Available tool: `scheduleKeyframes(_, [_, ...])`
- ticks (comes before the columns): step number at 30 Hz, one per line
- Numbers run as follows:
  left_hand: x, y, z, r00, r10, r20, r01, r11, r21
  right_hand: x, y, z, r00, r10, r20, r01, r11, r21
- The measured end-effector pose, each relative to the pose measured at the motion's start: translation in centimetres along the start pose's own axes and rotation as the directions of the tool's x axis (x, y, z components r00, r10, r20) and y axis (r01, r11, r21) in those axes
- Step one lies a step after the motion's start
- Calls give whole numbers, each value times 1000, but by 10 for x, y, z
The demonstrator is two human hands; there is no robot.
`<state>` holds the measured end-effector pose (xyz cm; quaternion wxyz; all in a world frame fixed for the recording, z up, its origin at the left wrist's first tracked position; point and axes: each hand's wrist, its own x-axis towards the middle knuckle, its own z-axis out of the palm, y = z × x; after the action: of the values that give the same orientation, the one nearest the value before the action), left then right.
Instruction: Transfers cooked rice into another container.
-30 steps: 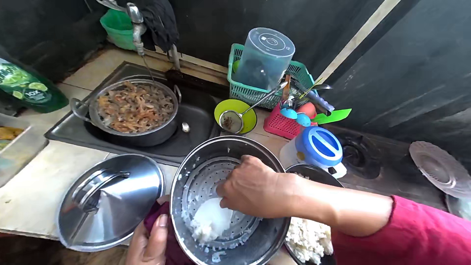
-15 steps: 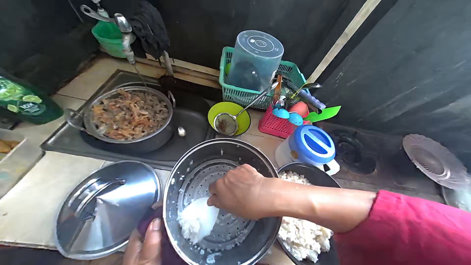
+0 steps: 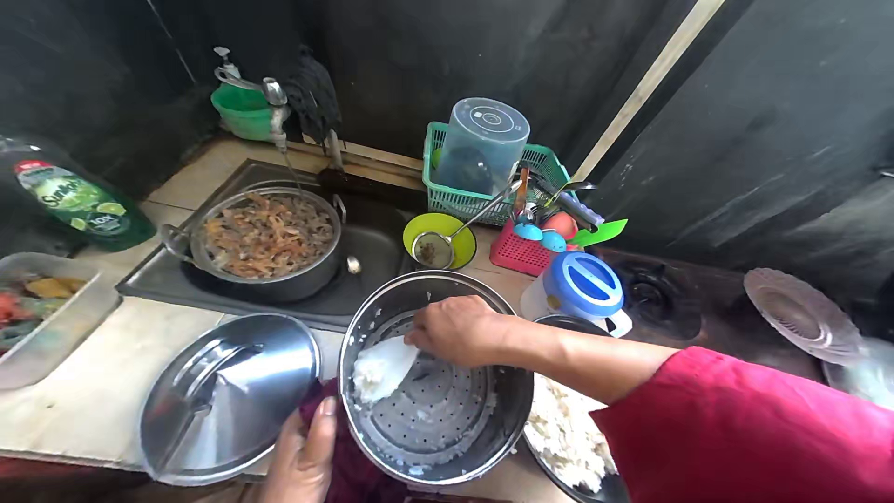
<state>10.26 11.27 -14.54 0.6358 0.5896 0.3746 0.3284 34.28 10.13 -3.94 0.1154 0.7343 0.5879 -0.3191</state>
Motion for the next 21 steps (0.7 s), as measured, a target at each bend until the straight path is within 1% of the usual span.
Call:
scheduleKeyframes(3, [3, -3, -2, 1000, 6, 23, -6, 1000, 7, -13, 12, -3, 999, -39, -20, 41, 995, 92])
scheduleKeyframes(5, [5, -3, -3, 1000, 15, 24, -15, 1000, 25, -31, 19, -8, 995, -43, -88, 55, 990, 133])
scheduleKeyframes(8, [7, -5, -3, 999, 27, 32, -29, 999, 44, -74, 34, -12, 959, -29, -280, 82, 980, 179])
scheduleKeyframes(10, [8, -7, -4, 999, 27, 45, -29, 998, 50, -111, 48, -13, 930, 11, -367, 95, 958, 270])
scheduleKeyframes(12, [10, -6, -5, 998, 29, 54, -34, 996, 79, -154, 66, -5, 872, 80, -483, 127, 916, 381])
scheduleKeyframes(13, [11, -5, -6, 998, 33, 60, -39, 994, 103, -178, 71, 3, 821, 130, -556, 148, 892, 427])
scheduleKeyframes(14, [10, -5, -7, 997, 30, 68, -39, 991, 126, -203, 75, 14, 747, 186, -638, 161, 881, 445])
scheduleKeyframes(15, [10, -4, -8, 997, 26, 78, -37, 990, 134, -226, 75, 27, 642, 234, -730, 153, 893, 422])
scheduleKeyframes(16, [10, -3, -8, 996, 28, 89, -39, 991, 130, -246, 75, 43, 520, 276, -808, 94, 922, 376])
scheduleKeyframes(17, [10, -1, -9, 994, 32, 102, -44, 992, 122, -262, 76, 62, 391, 298, -871, -22, 949, 314])
scheduleKeyframes(18, [10, 0, -9, 992, 43, 118, -57, 991, 121, -271, 78, 85, 285, 301, -910, -141, 952, 271])
scheduleKeyframes(19, [10, 1, -10, 990, 55, 128, -72, 989, 130, -272, 83, 110, 215, 280, -936, -251, 942, 224])
scheduleKeyframes(20, [10, 1, -11, 989, 58, 136, -77, 987, 138, -266, 90, 137, 178, 259, -949, -364, 914, 181])
scheduleKeyframes(21, [10, 0, -12, 988, 51, 145, -72, 986, 149, -253, 97, 165, 165, 243, -956, -472, 870, 140])
